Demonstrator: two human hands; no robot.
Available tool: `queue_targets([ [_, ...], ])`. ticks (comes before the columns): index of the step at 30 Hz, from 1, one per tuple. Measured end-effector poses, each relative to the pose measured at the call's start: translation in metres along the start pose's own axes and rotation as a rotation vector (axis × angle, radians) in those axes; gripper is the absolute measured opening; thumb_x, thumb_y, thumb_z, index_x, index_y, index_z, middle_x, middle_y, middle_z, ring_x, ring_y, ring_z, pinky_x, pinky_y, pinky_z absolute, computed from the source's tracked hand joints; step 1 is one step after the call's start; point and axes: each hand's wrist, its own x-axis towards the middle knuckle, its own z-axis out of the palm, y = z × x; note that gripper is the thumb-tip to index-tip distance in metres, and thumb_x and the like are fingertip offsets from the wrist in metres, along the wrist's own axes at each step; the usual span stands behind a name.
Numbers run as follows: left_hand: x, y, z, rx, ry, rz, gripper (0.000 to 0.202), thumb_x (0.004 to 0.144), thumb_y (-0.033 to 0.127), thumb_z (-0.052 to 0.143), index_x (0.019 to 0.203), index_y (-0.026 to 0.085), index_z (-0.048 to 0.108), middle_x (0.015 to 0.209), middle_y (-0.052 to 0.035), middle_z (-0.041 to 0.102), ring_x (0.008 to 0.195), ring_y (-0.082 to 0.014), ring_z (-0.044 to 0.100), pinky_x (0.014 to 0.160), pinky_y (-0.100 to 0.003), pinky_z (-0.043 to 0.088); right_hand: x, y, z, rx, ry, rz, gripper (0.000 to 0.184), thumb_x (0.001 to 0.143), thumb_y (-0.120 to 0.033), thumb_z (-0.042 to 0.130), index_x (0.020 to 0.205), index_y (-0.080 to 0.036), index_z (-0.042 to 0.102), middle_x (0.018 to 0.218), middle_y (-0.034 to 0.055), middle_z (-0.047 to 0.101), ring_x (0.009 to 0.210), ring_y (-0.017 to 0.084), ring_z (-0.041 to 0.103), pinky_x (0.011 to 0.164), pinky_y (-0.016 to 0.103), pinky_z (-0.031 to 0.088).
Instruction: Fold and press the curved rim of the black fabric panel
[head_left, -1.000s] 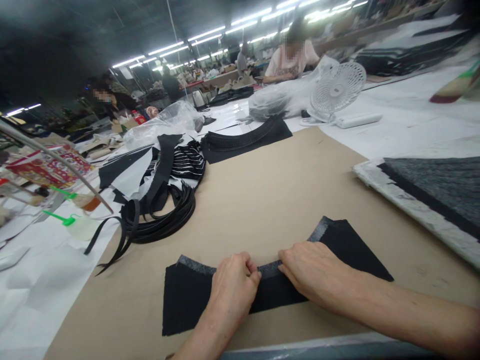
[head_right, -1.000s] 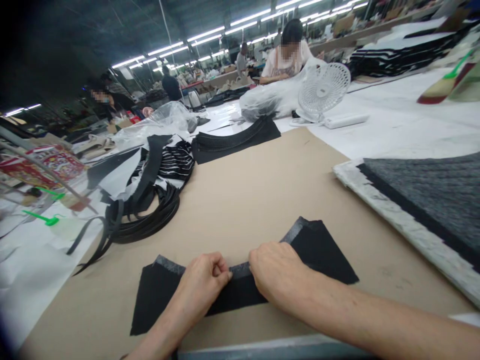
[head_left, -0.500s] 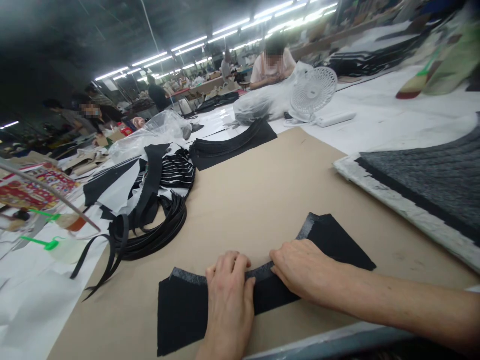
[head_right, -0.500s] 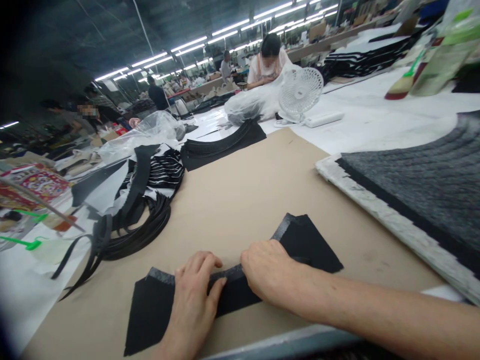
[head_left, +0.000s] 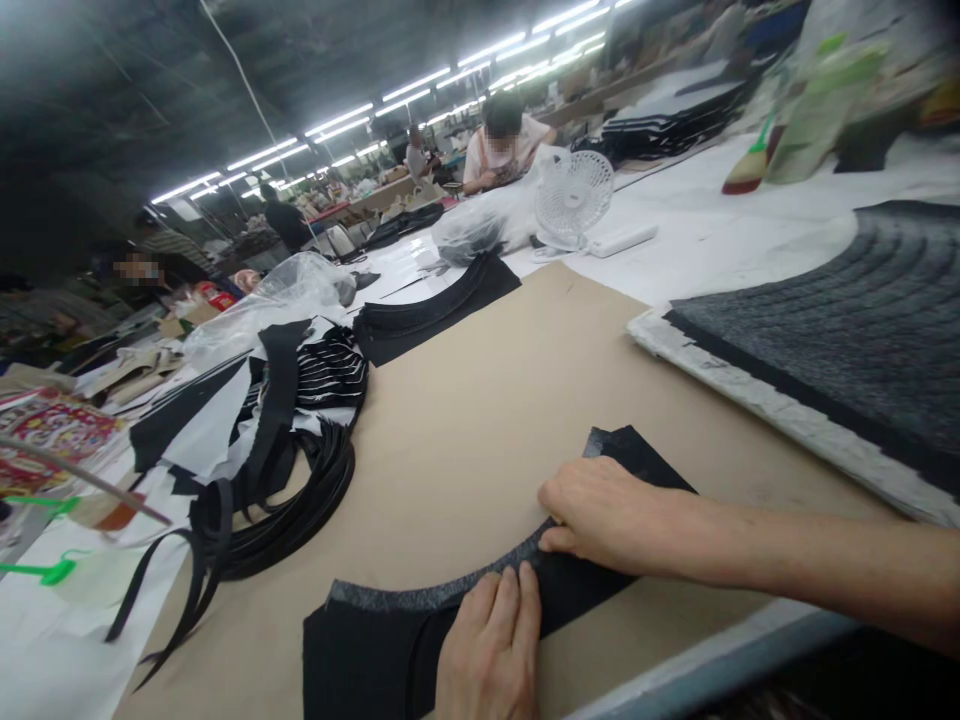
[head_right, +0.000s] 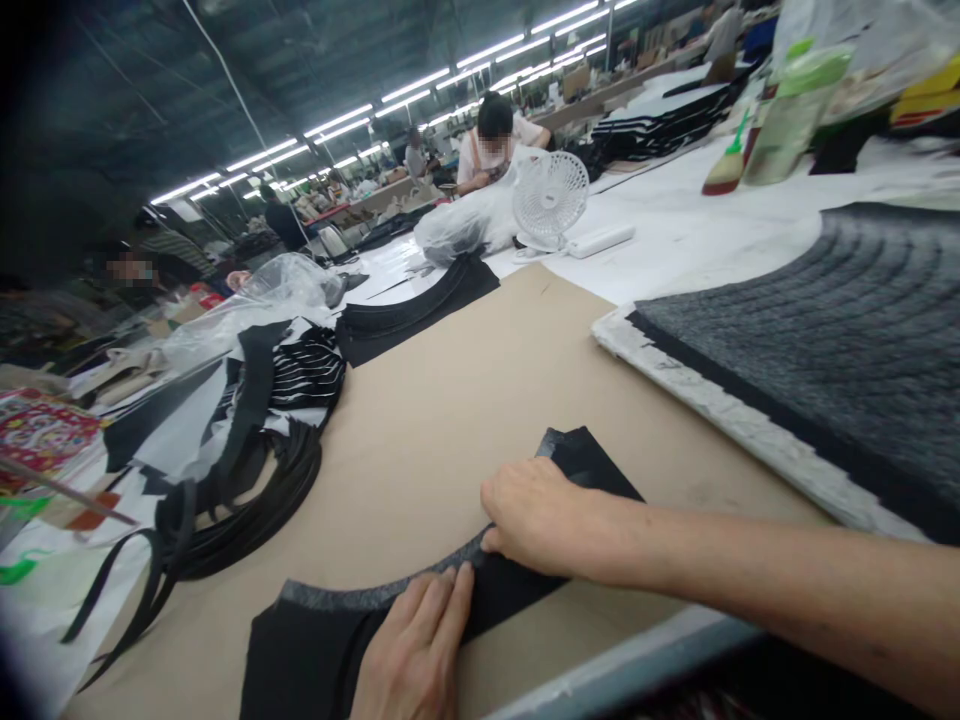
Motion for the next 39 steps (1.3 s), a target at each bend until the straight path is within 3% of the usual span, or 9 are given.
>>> queue_targets([
  [6, -0.001, 0.001, 0.004, 0.114, -0.091, 0.050, 0.047, 0.085, 0.005, 0.037, 0.127, 0.015, 0.057, 0.099, -0.0079, 0.065, 0.086, -0.0182, 0.060, 0.080, -0.028, 0.052, -0.007, 0.029, -0.029, 0.043, -0.143, 0.015, 0.016, 0.082, -0.030, 0.064, 0.078, -0.017, 0.072, 0.074, 0.0068, 0.070, 0.074, 0.022, 0.065, 0.059, 0.027, 0.038],
  [13, 0.005, -0.001, 0.000, 0.212, -0.103, 0.102, 0.040, 0.087, 0.007, 0.044, 0.121, 0.018, 0.061, 0.094, -0.0063, 0.065, 0.082, -0.0162, 0.061, 0.077, -0.025, 0.052, -0.006, 0.029, -0.032, 0.027, -0.174, 0.016, 0.016, 0.085, -0.021, 0.060, 0.086, -0.014, 0.073, 0.080, 0.0106, 0.071, 0.079, 0.024, 0.066, 0.063, 0.028, 0.039],
  [18, 0.006, 0.001, 0.000, 0.251, -0.126, 0.120, 0.042, 0.084, 0.005, 0.049, 0.122, 0.019, 0.061, 0.093, -0.0054, 0.065, 0.082, -0.0161, 0.061, 0.078, -0.026, 0.052, -0.007, 0.028, -0.030, 0.001, -0.161, 0.015, 0.018, 0.088, -0.022, 0.059, 0.088, -0.012, 0.074, 0.083, 0.0135, 0.072, 0.083, 0.025, 0.068, 0.067, 0.029, 0.041],
  [25, 0.008, 0.003, -0.001, 0.259, -0.131, 0.115, 0.043, 0.084, 0.004, 0.048, 0.120, 0.021, 0.061, 0.094, -0.0051, 0.065, 0.080, -0.0161, 0.061, 0.076, -0.026, 0.051, 0.002, 0.037, -0.008, -0.029, -0.084, -0.010, 0.018, 0.086, -0.025, 0.062, 0.083, -0.010, 0.073, 0.079, 0.0164, 0.071, 0.080, 0.029, 0.069, 0.059, 0.030, 0.038],
  [31, 0.009, 0.002, 0.001, 0.266, -0.136, 0.120, 0.041, 0.085, 0.008, 0.048, 0.122, 0.021, 0.059, 0.089, -0.0051, 0.064, 0.078, -0.0161, 0.060, 0.072, -0.026, 0.051, -0.001, 0.038, -0.005, -0.020, -0.019, 0.015, 0.015, 0.084, -0.028, 0.067, 0.084, -0.013, 0.068, 0.077, 0.0113, 0.070, 0.077, 0.027, 0.068, 0.057, 0.029, 0.035],
  [34, 0.011, 0.001, -0.001, 0.249, -0.159, 0.114, 0.042, 0.084, 0.008, 0.049, 0.123, 0.021, 0.059, 0.090, -0.0055, 0.063, 0.077, -0.0166, 0.059, 0.070, -0.027, 0.051, -0.004, 0.038, -0.003, -0.026, 0.042, 0.053, 0.019, 0.083, -0.027, 0.069, 0.096, -0.014, 0.063, 0.081, 0.0092, 0.069, 0.080, 0.028, 0.066, 0.062, 0.030, 0.036],
  [37, 0.016, 0.004, -0.002, 0.176, -0.185, 0.044, 0.041, 0.082, 0.008, 0.050, 0.119, 0.022, 0.061, 0.090, -0.0063, 0.062, 0.077, -0.0181, 0.059, 0.065, -0.028, 0.049, -0.007, 0.042, 0.008, -0.035, 0.125, 0.058, 0.021, 0.081, -0.029, 0.072, 0.093, -0.016, 0.060, 0.076, 0.0055, 0.066, 0.077, 0.028, 0.063, 0.073, 0.035, 0.037],
  [39, 0.023, 0.011, 0.002, 0.106, -0.160, -0.023, 0.040, 0.081, 0.008, 0.048, 0.116, 0.021, 0.061, 0.098, -0.0085, 0.063, 0.084, -0.0208, 0.060, 0.069, -0.031, 0.050, -0.009, 0.046, 0.019, -0.026, 0.211, 0.045, 0.022, 0.080, -0.031, 0.073, 0.090, -0.018, 0.058, 0.077, 0.0034, 0.065, 0.076, 0.026, 0.062, 0.081, 0.039, 0.035],
])
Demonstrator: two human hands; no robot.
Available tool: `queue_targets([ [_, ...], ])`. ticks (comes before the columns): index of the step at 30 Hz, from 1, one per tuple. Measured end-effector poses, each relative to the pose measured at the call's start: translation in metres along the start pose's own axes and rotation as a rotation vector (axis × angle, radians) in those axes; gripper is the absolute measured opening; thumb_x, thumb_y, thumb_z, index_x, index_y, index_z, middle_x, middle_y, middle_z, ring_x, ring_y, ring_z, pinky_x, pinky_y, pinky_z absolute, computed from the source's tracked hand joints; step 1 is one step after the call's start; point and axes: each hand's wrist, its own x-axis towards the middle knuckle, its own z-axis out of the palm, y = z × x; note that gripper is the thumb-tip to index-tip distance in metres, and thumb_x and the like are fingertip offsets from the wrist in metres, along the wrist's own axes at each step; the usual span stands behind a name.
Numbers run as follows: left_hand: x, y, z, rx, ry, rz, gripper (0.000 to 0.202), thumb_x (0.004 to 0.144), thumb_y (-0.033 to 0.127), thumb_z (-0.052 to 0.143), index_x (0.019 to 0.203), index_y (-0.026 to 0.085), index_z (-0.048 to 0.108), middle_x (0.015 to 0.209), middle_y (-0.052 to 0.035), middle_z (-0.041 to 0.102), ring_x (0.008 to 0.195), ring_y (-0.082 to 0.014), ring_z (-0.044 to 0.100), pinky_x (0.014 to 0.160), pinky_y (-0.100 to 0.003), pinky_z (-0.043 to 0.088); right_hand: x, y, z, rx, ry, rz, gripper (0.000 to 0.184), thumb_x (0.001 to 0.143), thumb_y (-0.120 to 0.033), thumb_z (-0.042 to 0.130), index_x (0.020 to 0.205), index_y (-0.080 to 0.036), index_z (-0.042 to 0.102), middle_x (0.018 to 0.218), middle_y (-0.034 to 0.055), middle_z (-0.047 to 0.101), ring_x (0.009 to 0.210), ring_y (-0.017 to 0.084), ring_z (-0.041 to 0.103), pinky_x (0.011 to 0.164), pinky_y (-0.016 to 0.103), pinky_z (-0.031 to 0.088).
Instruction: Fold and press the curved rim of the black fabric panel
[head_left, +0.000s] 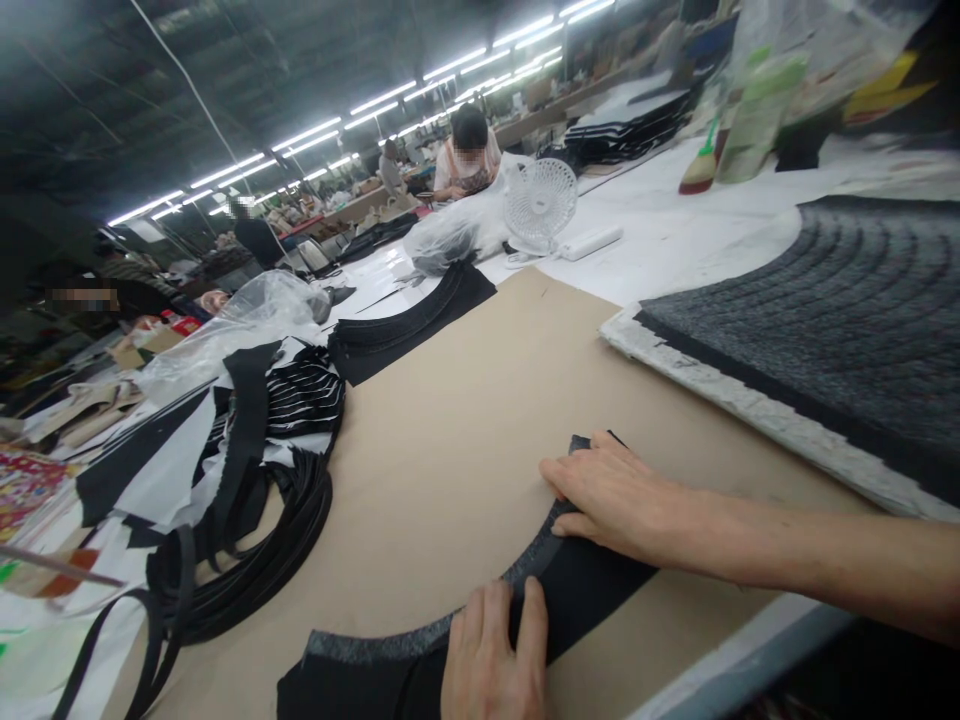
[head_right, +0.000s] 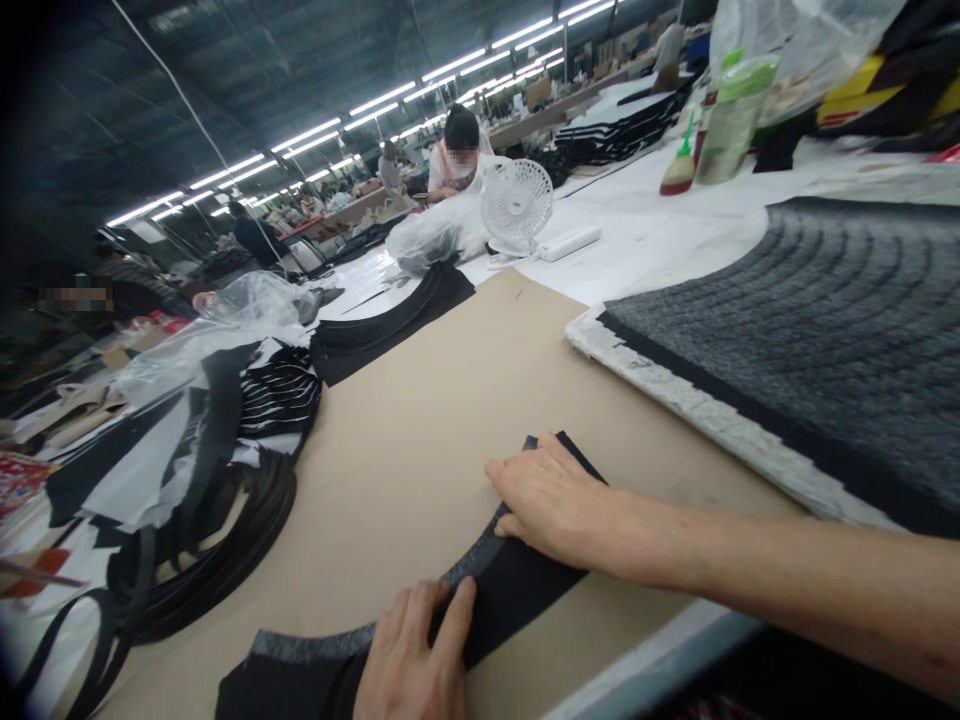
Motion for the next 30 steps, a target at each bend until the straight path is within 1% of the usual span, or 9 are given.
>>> queue_targets([
  [3, 0.014, 0.019, 0.007, -0.172, 0.062, -0.100, 0.046, 0.078, 0.005, 0.042, 0.118, 0.016, 0.060, 0.110, -0.0115, 0.062, 0.097, -0.0238, 0.058, 0.081, -0.035, 0.050, -0.005, 0.004, 0.011, 0.000, 0.071, -0.004, 0.021, 0.081, -0.033, 0.072, 0.085, -0.019, 0.056, 0.080, 0.0035, 0.063, 0.081, 0.025, 0.059, 0.084, 0.041, 0.032],
  [7, 0.028, 0.040, 0.018, -0.347, -0.022, -0.189, 0.053, 0.073, -0.001, 0.041, 0.122, 0.012, 0.058, 0.096, -0.0102, 0.062, 0.085, -0.0215, 0.057, 0.078, -0.033, 0.051, -0.004, 0.007, 0.004, -0.002, 0.062, 0.010, 0.025, 0.080, -0.037, 0.073, 0.083, -0.018, 0.057, 0.083, 0.0057, 0.063, 0.088, 0.027, 0.057, 0.086, 0.041, 0.031],
  [8, 0.029, 0.042, 0.019, -0.347, -0.048, -0.194, 0.054, 0.074, -0.001, 0.041, 0.124, 0.011, 0.057, 0.094, -0.0096, 0.061, 0.084, -0.0214, 0.056, 0.077, -0.033, 0.051, -0.002, 0.008, -0.001, 0.017, 0.039, 0.020, 0.027, 0.079, -0.039, 0.073, 0.081, -0.018, 0.057, 0.083, 0.0064, 0.064, 0.088, 0.027, 0.057, 0.087, 0.041, 0.031],
  [10, 0.029, 0.044, 0.021, -0.308, -0.030, -0.211, 0.051, 0.075, 0.001, 0.042, 0.123, 0.010, 0.058, 0.093, -0.0098, 0.060, 0.085, -0.0231, 0.055, 0.079, -0.034, 0.051, 0.003, 0.014, -0.012, 0.074, -0.034, 0.041, 0.027, 0.078, -0.040, 0.073, 0.079, -0.017, 0.058, 0.082, 0.0060, 0.064, 0.086, 0.026, 0.059, 0.086, 0.040, 0.032],
  [14, 0.027, 0.043, 0.021, -0.206, 0.016, -0.164, 0.048, 0.076, 0.005, 0.045, 0.122, 0.008, 0.059, 0.098, -0.0119, 0.060, 0.090, -0.0255, 0.055, 0.082, -0.036, 0.050, 0.012, 0.037, -0.027, 0.186, -0.146, 0.043, 0.017, 0.079, -0.035, 0.068, 0.078, -0.020, 0.061, 0.074, 0.0016, 0.064, 0.074, 0.021, 0.060, 0.067, 0.029, 0.035],
  [17, 0.027, 0.042, 0.019, -0.158, -0.026, -0.135, 0.050, 0.077, 0.005, 0.048, 0.127, 0.008, 0.056, 0.098, -0.0109, 0.059, 0.086, -0.0229, 0.054, 0.080, -0.034, 0.050, 0.015, 0.050, -0.027, 0.250, -0.181, 0.028, 0.008, 0.080, -0.027, 0.064, 0.084, -0.020, 0.062, 0.077, 0.0003, 0.064, 0.072, 0.017, 0.059, 0.059, 0.024, 0.034],
  [21, 0.029, 0.045, 0.021, -0.129, 0.000, -0.157, 0.048, 0.079, 0.004, 0.051, 0.126, 0.011, 0.057, 0.098, -0.0090, 0.059, 0.088, -0.0221, 0.054, 0.078, -0.035, 0.048, 0.015, 0.055, -0.022, 0.274, -0.190, 0.036, 0.003, 0.080, -0.021, 0.058, 0.082, -0.020, 0.060, 0.077, 0.0007, 0.063, 0.073, 0.016, 0.057, 0.058, 0.023, 0.033],
  [25, 0.029, 0.047, 0.024, -0.110, 0.030, -0.168, 0.045, 0.082, 0.006, 0.049, 0.126, 0.014, 0.058, 0.095, -0.0076, 0.059, 0.083, -0.0208, 0.053, 0.075, -0.035, 0.047, 0.013, 0.053, -0.019, 0.262, -0.176, 0.061, 0.004, 0.082, -0.020, 0.054, 0.081, -0.021, 0.058, 0.074, 0.0013, 0.062, 0.068, 0.017, 0.056, 0.057, 0.025, 0.031],
  [30, 0.030, 0.048, 0.027, -0.080, 0.038, -0.166, 0.046, 0.080, 0.009, 0.053, 0.125, 0.016, 0.059, 0.094, -0.0079, 0.059, 0.081, -0.0214, 0.053, 0.071, -0.036, 0.047, 0.012, 0.050, -0.017, 0.235, -0.157, 0.079, 0.008, 0.084, -0.018, 0.051, 0.084, -0.021, 0.059, 0.079, 0.0037, 0.065, 0.073, 0.019, 0.059, 0.059, 0.026, 0.032],
])
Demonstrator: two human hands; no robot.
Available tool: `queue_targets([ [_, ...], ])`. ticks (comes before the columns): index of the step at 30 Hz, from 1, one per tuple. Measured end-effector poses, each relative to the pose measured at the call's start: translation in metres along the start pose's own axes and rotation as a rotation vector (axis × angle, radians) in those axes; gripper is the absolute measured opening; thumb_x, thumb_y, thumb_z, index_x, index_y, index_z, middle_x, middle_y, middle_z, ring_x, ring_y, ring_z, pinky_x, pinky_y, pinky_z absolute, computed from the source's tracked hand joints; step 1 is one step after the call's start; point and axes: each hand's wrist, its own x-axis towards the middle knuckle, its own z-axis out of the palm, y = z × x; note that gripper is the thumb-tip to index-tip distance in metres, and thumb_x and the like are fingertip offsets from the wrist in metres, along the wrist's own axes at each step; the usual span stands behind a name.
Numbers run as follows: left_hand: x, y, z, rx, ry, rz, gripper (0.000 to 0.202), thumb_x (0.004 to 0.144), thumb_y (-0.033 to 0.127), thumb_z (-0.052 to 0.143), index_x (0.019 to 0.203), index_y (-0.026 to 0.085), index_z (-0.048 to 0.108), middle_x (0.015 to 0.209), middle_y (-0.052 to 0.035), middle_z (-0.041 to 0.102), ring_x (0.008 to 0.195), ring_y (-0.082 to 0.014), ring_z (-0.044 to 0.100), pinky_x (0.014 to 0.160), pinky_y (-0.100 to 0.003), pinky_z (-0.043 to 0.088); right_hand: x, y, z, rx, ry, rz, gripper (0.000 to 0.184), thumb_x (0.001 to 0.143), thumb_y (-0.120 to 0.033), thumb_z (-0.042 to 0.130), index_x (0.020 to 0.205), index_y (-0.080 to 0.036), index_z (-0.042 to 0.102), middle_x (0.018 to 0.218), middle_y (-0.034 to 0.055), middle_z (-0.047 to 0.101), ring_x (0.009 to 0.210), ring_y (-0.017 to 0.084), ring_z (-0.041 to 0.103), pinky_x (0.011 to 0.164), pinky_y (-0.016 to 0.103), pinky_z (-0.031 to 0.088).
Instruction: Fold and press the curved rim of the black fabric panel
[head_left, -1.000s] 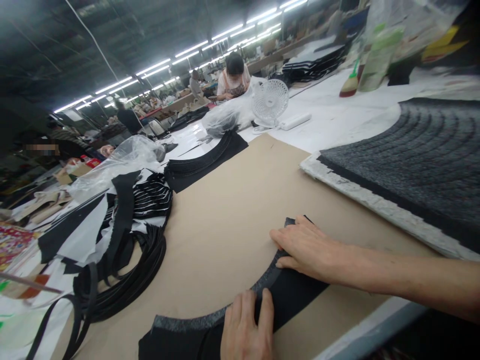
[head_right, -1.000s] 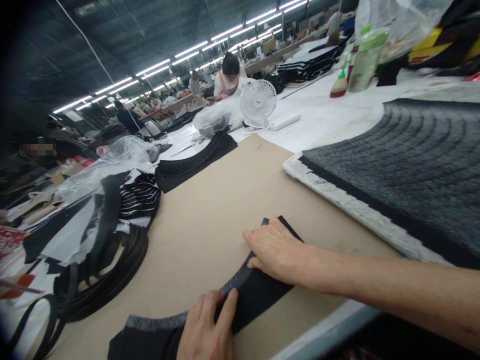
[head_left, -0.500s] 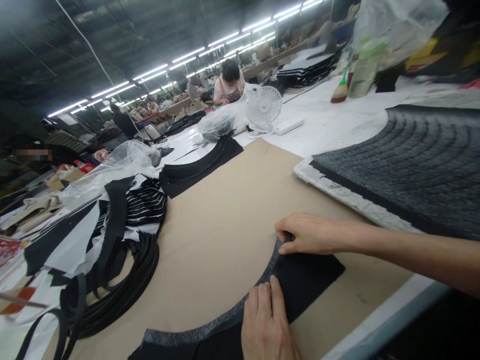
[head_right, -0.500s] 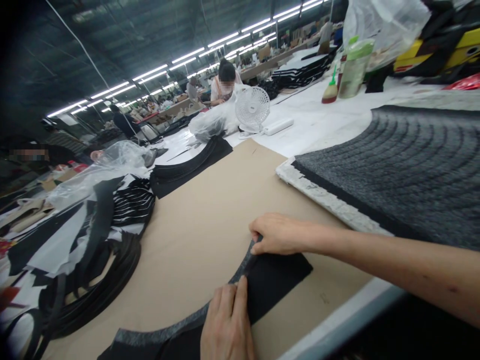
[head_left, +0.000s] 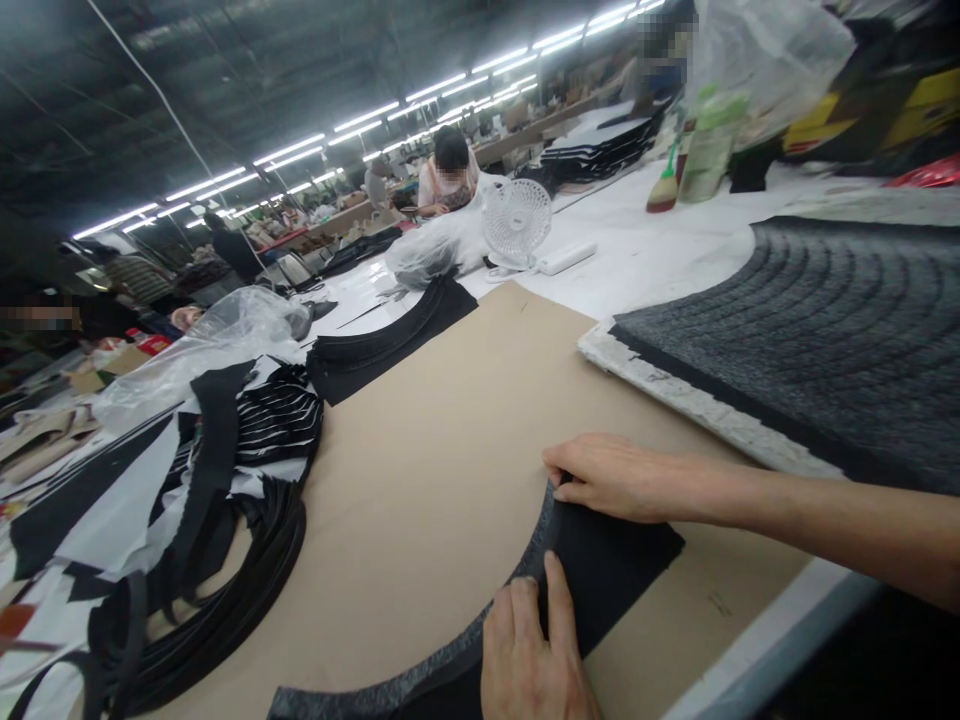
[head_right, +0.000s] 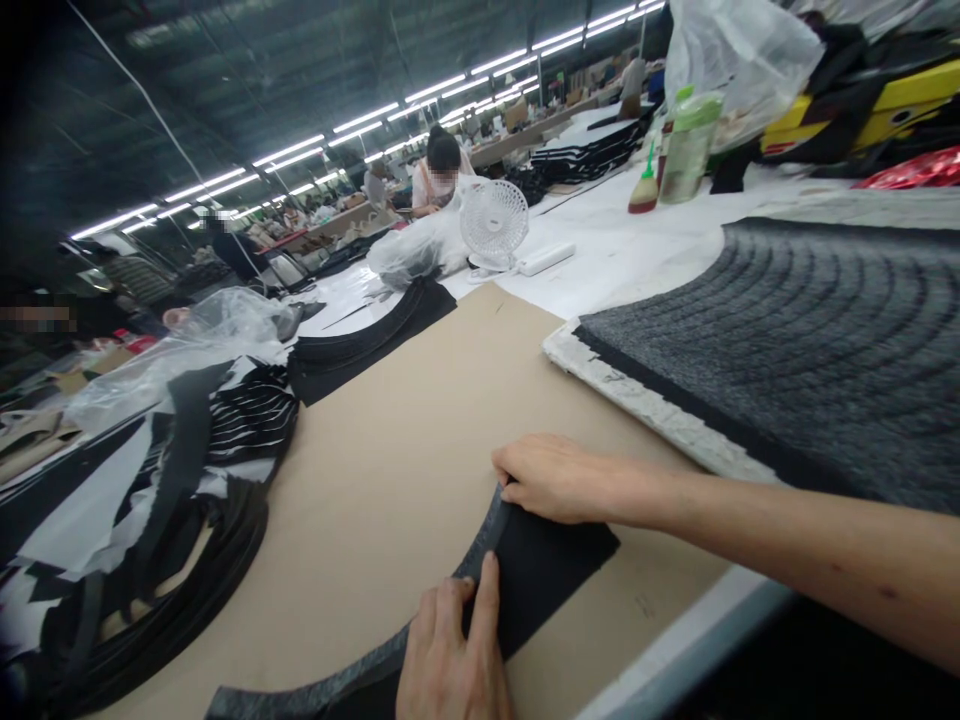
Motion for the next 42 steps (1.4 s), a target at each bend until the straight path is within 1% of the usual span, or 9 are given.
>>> queue_targets([
  [4, 0.000, 0.000, 0.002, 0.030, 0.009, 0.015, 0.047, 0.078, 0.010, 0.054, 0.124, 0.016, 0.060, 0.096, -0.0090, 0.060, 0.082, -0.0220, 0.053, 0.071, -0.036, 0.047, -0.002, -0.003, 0.001, -0.019, 0.008, 0.027, 0.008, 0.086, -0.017, 0.053, 0.086, -0.019, 0.060, 0.082, 0.0057, 0.067, 0.076, 0.022, 0.061, 0.059, 0.028, 0.032],
  [10, 0.000, 0.001, 0.003, 0.070, -0.037, 0.016, 0.051, 0.076, 0.008, 0.054, 0.126, 0.017, 0.059, 0.095, -0.0084, 0.060, 0.081, -0.0217, 0.053, 0.069, -0.036, 0.047, -0.004, -0.002, 0.005, 0.003, 0.050, 0.037, 0.004, 0.087, -0.021, 0.060, 0.090, -0.019, 0.059, 0.086, 0.0061, 0.067, 0.081, 0.024, 0.062, 0.063, 0.029, 0.034],
  [14, 0.003, 0.002, 0.002, 0.115, -0.022, 0.026, 0.050, 0.076, 0.008, 0.054, 0.126, 0.017, 0.059, 0.092, -0.0074, 0.058, 0.081, -0.0223, 0.051, 0.069, -0.037, 0.044, -0.003, 0.006, 0.011, 0.057, 0.114, 0.049, 0.017, 0.084, -0.026, 0.067, 0.094, -0.019, 0.054, 0.083, 0.0039, 0.065, 0.077, 0.022, 0.061, 0.063, 0.028, 0.035],
  [17, 0.005, 0.003, 0.001, 0.127, -0.005, 0.035, 0.049, 0.077, 0.007, 0.053, 0.124, 0.018, 0.059, 0.089, -0.0059, 0.055, 0.079, -0.0213, 0.049, 0.067, -0.036, 0.042, -0.001, 0.014, 0.017, 0.117, 0.156, 0.058, 0.022, 0.083, -0.029, 0.069, 0.094, -0.020, 0.052, 0.079, 0.0014, 0.063, 0.072, 0.020, 0.059, 0.060, 0.027, 0.035],
  [19, 0.005, 0.003, 0.001, 0.132, 0.001, 0.045, 0.048, 0.077, 0.007, 0.053, 0.123, 0.018, 0.059, 0.087, -0.0050, 0.054, 0.077, -0.0204, 0.047, 0.066, -0.035, 0.040, 0.000, 0.020, 0.019, 0.162, 0.169, 0.044, 0.021, 0.083, -0.029, 0.068, 0.094, -0.020, 0.052, 0.077, -0.0003, 0.062, 0.070, 0.018, 0.058, 0.059, 0.025, 0.035],
  [23, 0.007, 0.001, 0.000, 0.155, 0.006, 0.073, 0.046, 0.079, 0.007, 0.052, 0.123, 0.017, 0.059, 0.087, -0.0049, 0.051, 0.077, -0.0200, 0.046, 0.067, -0.034, 0.038, -0.001, 0.030, 0.020, 0.232, 0.168, -0.006, 0.002, 0.090, -0.021, 0.053, 0.091, -0.021, 0.051, 0.077, -0.0021, 0.060, 0.068, 0.014, 0.056, 0.059, 0.022, 0.037],
  [26, 0.008, 0.001, -0.001, 0.162, 0.013, 0.092, 0.046, 0.079, 0.008, 0.052, 0.124, 0.016, 0.058, 0.087, -0.0050, 0.050, 0.077, -0.0199, 0.045, 0.067, -0.034, 0.038, -0.002, 0.033, 0.020, 0.244, 0.171, -0.016, 0.005, 0.091, -0.018, 0.047, 0.088, -0.021, 0.050, 0.073, -0.0025, 0.059, 0.065, 0.013, 0.055, 0.058, 0.023, 0.035],
  [31, 0.008, 0.001, 0.000, 0.180, 0.013, 0.091, 0.046, 0.078, 0.007, 0.052, 0.123, 0.018, 0.059, 0.087, -0.0053, 0.050, 0.077, -0.0195, 0.046, 0.066, -0.033, 0.039, 0.000, 0.031, 0.021, 0.205, 0.190, -0.008, 0.005, 0.088, -0.017, 0.049, 0.086, -0.022, 0.048, 0.072, -0.0019, 0.058, 0.066, 0.014, 0.054, 0.059, 0.025, 0.033],
  [42, 0.005, 0.000, 0.001, 0.165, -0.008, 0.082, 0.049, 0.078, 0.008, 0.054, 0.126, 0.019, 0.058, 0.090, -0.0068, 0.051, 0.079, -0.0199, 0.047, 0.065, -0.032, 0.041, 0.007, 0.028, 0.017, 0.143, 0.184, 0.038, 0.006, 0.087, -0.023, 0.051, 0.084, -0.021, 0.057, 0.072, 0.0001, 0.062, 0.067, 0.017, 0.056, 0.059, 0.027, 0.031],
])
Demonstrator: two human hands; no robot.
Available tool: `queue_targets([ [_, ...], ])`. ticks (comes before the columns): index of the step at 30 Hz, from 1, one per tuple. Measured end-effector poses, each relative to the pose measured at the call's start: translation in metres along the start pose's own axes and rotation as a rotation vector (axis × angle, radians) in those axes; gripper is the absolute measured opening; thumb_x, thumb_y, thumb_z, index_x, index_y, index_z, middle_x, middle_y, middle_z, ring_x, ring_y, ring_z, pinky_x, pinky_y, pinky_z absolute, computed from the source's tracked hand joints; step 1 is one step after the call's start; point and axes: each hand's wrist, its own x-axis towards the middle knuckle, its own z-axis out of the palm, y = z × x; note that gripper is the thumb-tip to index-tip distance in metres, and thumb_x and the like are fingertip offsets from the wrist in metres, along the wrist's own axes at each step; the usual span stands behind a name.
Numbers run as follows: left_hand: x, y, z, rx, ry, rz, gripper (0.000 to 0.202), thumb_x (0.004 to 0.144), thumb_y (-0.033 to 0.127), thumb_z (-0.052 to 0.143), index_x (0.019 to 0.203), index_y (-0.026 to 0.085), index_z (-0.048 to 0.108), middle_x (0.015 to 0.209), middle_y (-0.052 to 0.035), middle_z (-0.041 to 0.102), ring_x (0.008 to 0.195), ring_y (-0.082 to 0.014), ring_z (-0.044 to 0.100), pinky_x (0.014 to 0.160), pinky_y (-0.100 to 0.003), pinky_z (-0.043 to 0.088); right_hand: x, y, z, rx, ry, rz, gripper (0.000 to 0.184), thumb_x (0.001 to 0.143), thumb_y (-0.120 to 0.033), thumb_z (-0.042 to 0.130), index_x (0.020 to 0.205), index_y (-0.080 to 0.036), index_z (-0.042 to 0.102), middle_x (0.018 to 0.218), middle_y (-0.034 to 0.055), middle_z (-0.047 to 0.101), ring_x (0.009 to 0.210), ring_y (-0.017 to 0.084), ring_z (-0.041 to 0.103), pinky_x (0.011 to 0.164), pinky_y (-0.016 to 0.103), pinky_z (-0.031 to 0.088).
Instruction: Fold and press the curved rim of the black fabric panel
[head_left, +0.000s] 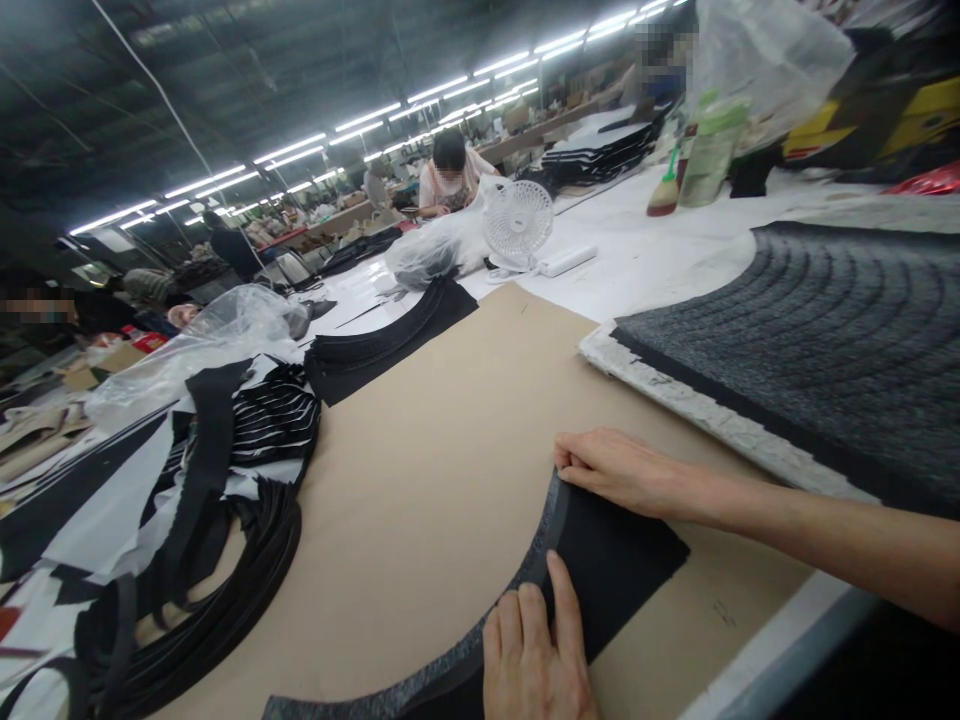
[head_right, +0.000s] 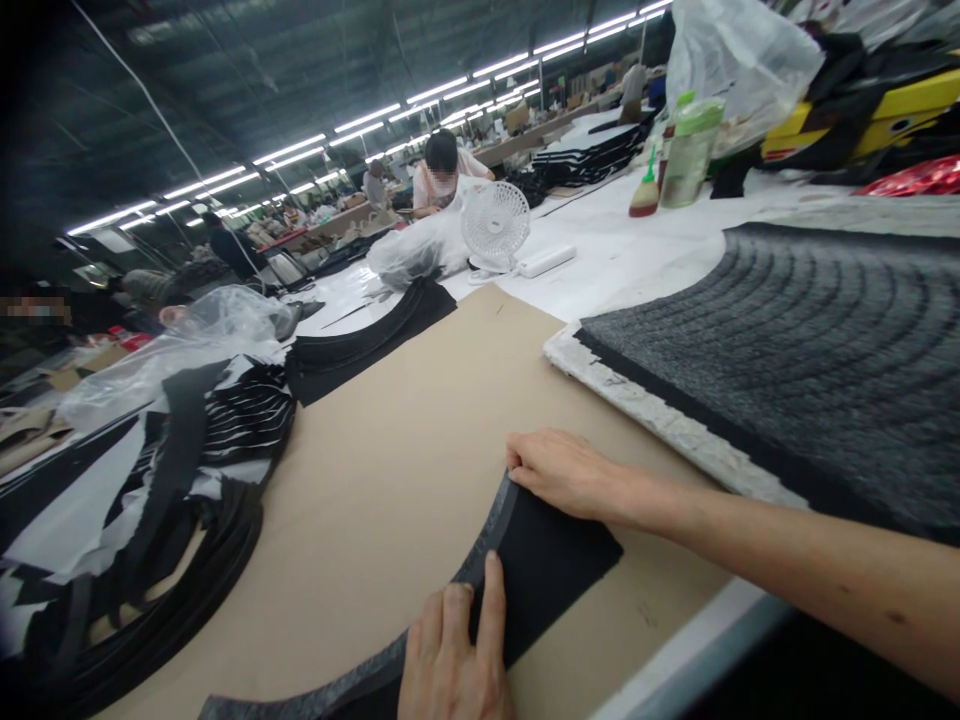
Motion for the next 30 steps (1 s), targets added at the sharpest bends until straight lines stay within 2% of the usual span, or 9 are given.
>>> queue_targets([
  [8, 0.001, 0.000, 0.001, 0.032, 0.020, 0.011, 0.045, 0.079, 0.010, 0.053, 0.123, 0.018, 0.060, 0.088, -0.0065, 0.051, 0.077, -0.0197, 0.047, 0.063, -0.033, 0.041, -0.004, -0.004, -0.008, 0.032, -0.034, 0.005, 0.009, 0.089, -0.021, 0.048, 0.084, -0.021, 0.054, 0.070, -0.0018, 0.061, 0.066, 0.014, 0.055, 0.057, 0.024, 0.033],
  [17, 0.002, -0.001, 0.000, 0.028, 0.025, 0.013, 0.046, 0.078, 0.009, 0.053, 0.123, 0.018, 0.060, 0.088, -0.0064, 0.051, 0.077, -0.0196, 0.046, 0.063, -0.032, 0.041, -0.002, -0.004, 0.005, -0.077, 0.013, 0.047, 0.005, 0.088, -0.022, 0.050, 0.084, -0.022, 0.051, 0.070, -0.0003, 0.060, 0.065, 0.017, 0.056, 0.056, 0.027, 0.030],
  [19, 0.001, -0.001, 0.000, 0.019, 0.016, 0.009, 0.046, 0.079, 0.009, 0.053, 0.123, 0.019, 0.060, 0.088, -0.0061, 0.050, 0.078, -0.0196, 0.046, 0.064, -0.032, 0.042, -0.003, -0.005, 0.007, -0.095, 0.032, 0.058, 0.004, 0.088, -0.022, 0.050, 0.092, -0.022, 0.052, 0.073, 0.0007, 0.062, 0.068, 0.019, 0.058, 0.058, 0.028, 0.032],
  [21, 0.001, 0.000, 0.000, 0.012, 0.010, 0.003, 0.045, 0.079, 0.009, 0.053, 0.123, 0.019, 0.060, 0.088, -0.0058, 0.050, 0.078, -0.0193, 0.046, 0.065, -0.032, 0.042, -0.005, -0.006, 0.009, -0.114, 0.071, 0.067, 0.015, 0.089, -0.022, 0.050, 0.104, -0.021, 0.050, 0.078, 0.0025, 0.063, 0.072, 0.021, 0.060, 0.060, 0.029, 0.034],
  [23, 0.001, 0.000, 0.001, 0.007, 0.009, -0.005, 0.045, 0.079, 0.009, 0.054, 0.123, 0.020, 0.060, 0.088, -0.0058, 0.050, 0.079, -0.0192, 0.046, 0.066, -0.032, 0.042, -0.008, -0.006, 0.009, -0.129, 0.106, 0.052, 0.016, 0.090, -0.024, 0.049, 0.106, -0.021, 0.049, 0.081, 0.0033, 0.064, 0.074, 0.023, 0.060, 0.061, 0.030, 0.036],
  [26, 0.001, 0.000, 0.001, 0.004, 0.016, -0.017, 0.045, 0.079, 0.009, 0.054, 0.122, 0.020, 0.060, 0.090, -0.0062, 0.050, 0.081, -0.0197, 0.046, 0.068, -0.032, 0.042, -0.015, -0.007, 0.006, -0.128, 0.130, -0.058, 0.009, 0.092, -0.021, 0.045, 0.094, -0.022, 0.054, 0.091, 0.0039, 0.063, 0.081, 0.020, 0.059, 0.071, 0.031, 0.041],
  [28, 0.001, 0.001, 0.000, 0.009, 0.025, -0.026, 0.045, 0.079, 0.009, 0.054, 0.123, 0.021, 0.059, 0.092, -0.0065, 0.051, 0.083, -0.0203, 0.047, 0.069, -0.033, 0.043, -0.021, -0.008, 0.004, -0.115, 0.168, -0.215, 0.016, 0.094, -0.019, 0.043, 0.092, -0.021, 0.058, 0.099, 0.0054, 0.062, 0.091, 0.020, 0.057, 0.082, 0.033, 0.041],
  [30, 0.001, 0.002, -0.001, 0.010, 0.028, -0.038, 0.045, 0.080, 0.010, 0.055, 0.123, 0.021, 0.059, 0.095, -0.0068, 0.052, 0.085, -0.0207, 0.047, 0.070, -0.033, 0.043, -0.027, -0.007, 0.005, -0.108, 0.215, -0.371, 0.022, 0.096, -0.019, 0.041, 0.099, -0.021, 0.063, 0.104, 0.0071, 0.061, 0.096, 0.021, 0.056, 0.089, 0.036, 0.040],
])
